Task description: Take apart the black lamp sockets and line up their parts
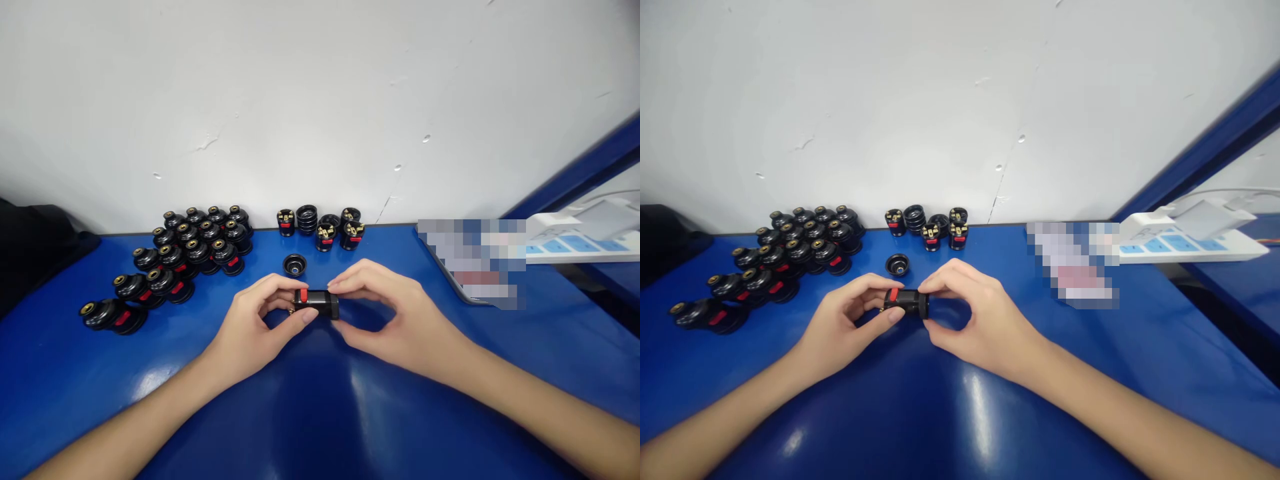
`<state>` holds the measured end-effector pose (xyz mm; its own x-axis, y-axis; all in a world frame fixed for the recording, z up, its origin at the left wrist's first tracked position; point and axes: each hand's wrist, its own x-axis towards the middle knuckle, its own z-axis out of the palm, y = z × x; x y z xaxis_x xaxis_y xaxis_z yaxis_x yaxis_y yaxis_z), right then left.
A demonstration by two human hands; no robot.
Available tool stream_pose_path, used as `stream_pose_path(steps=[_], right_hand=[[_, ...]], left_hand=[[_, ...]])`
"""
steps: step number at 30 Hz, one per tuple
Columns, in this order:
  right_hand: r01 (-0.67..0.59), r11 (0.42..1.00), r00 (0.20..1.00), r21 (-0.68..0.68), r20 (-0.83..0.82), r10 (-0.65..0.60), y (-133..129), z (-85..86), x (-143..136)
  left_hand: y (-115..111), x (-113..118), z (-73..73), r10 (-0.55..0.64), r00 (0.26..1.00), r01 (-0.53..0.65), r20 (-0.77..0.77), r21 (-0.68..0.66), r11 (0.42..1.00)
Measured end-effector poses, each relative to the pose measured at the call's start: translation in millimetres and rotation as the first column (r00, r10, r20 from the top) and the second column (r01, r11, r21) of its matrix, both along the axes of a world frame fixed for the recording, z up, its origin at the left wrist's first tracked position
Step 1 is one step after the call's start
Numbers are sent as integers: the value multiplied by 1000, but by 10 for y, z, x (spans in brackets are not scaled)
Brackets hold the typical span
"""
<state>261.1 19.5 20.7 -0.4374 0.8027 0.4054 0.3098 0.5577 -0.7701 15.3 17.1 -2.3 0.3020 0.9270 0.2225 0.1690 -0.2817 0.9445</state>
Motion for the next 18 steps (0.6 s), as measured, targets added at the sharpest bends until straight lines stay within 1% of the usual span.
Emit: stream_pose_path(steps=[3, 5, 9, 13, 18], right_hand=[[10, 991, 994, -136, -103, -24, -58, -12, -20], [-15, 977, 983, -211, -185, -24, -89, -62, -12], [-94, 953, 953, -286, -304, 3, -119, -195, 23], [-125, 930, 948, -346, -318, 10, -114, -265, 42], [-99, 912, 956, -399, -291, -24, -102, -256, 62]], left_hand=[[4, -5, -11, -14, 1000, 14, 6, -17, 1000], [-1, -7, -18, -21, 1000, 21, 11, -23, 1000], [-26, -12, -20, -56, 998, 56, 7, -4, 998], [-31, -16, -26, -80, 997, 81, -21, 54, 995], [-9, -30, -59, -132, 991, 131, -10, 179, 975]])
